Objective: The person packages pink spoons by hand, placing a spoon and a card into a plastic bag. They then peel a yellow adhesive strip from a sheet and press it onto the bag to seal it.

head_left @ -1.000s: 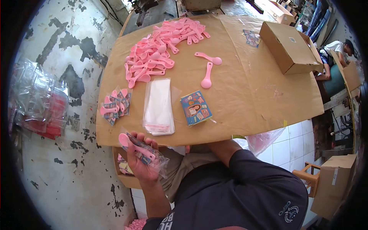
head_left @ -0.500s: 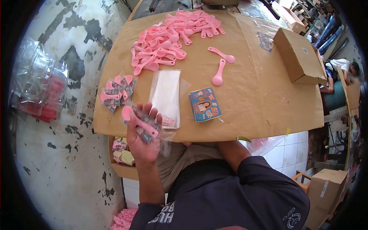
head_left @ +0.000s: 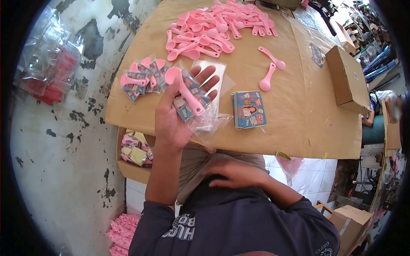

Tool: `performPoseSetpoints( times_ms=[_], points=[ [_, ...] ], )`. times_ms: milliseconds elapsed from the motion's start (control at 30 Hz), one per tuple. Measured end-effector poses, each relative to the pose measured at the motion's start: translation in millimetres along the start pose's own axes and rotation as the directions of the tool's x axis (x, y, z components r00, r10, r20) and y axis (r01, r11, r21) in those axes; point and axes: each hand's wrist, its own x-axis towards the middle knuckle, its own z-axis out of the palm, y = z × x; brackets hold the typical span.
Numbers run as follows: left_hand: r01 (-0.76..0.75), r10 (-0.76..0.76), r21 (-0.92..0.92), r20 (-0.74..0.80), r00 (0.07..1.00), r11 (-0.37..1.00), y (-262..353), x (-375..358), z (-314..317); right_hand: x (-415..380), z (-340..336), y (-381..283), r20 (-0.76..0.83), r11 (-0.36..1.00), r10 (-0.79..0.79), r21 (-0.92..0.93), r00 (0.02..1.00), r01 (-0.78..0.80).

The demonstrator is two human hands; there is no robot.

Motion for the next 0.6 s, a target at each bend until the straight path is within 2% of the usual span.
performPoseSetpoints(
  times_ms=[33, 67, 133, 167, 200, 233, 300, 333, 400, 433, 600],
  points=[
    [0.005, -0.005, -0.011, 0.015, 1.000, 1.000, 1, -1, 3, 0, -26, -33, 0.145, 0.963, -0.047, 0.269, 0.988, 0.006],
    [0.006, -0.006, -0.015, 0.011, 1.000, 1.000, 0, -2, 3, -2, -45, -47, 0.148, 0.963, -0.043, 0.271, 0.988, 0.002],
    [0.023, -0.023, 0.014, 0.003, 1.000, 1.000, 0, -2, 7, -7, -80, -65, -0.005, 0.940, -0.018, 0.340, 1.000, 0.018],
    [0.024, -0.025, 0.012, 0.011, 1.000, 1.000, -2, -3, 9, -6, -93, -80, -0.233, 0.972, 0.030, 0.233, 0.972, 0.026],
    [0.028, -0.028, 0.026, 0.007, 1.000, 0.999, -3, -3, 11, -4, -103, -89, -0.451, 0.993, 0.045, 0.121, 0.891, 0.011],
    [0.027, -0.027, 0.039, 0.003, 1.000, 0.999, -3, -3, 13, 5, -109, -87, -0.451, 0.994, 0.037, 0.109, 0.892, 0.014],
    [0.017, -0.017, 0.037, 0.004, 1.000, 0.999, -3, -3, 15, 30, -116, -83, -0.678, 0.943, -0.249, -0.333, 0.692, 0.012],
    [0.014, -0.014, 0.038, -0.003, 1.000, 0.999, -3, -4, 14, 39, -118, -83, -0.673, 0.941, -0.252, -0.337, 0.695, 0.016],
    [0.007, -0.007, 0.056, -0.002, 1.000, 0.998, -4, -2, 8, 51, -120, -81, -0.505, 0.805, -0.403, -0.592, 0.764, 0.034],
    [0.003, -0.003, 0.078, 0.001, 1.000, 0.997, -4, -1, 4, 54, -119, -76, -0.471, 0.778, -0.465, -0.622, 0.750, 0.091],
    [-0.044, 0.053, 0.084, -0.107, 0.993, 0.995, 3, 5, -12, 41, -120, -87, -0.458, 0.815, -0.497, -0.539, 0.737, 0.215]
  ],
)
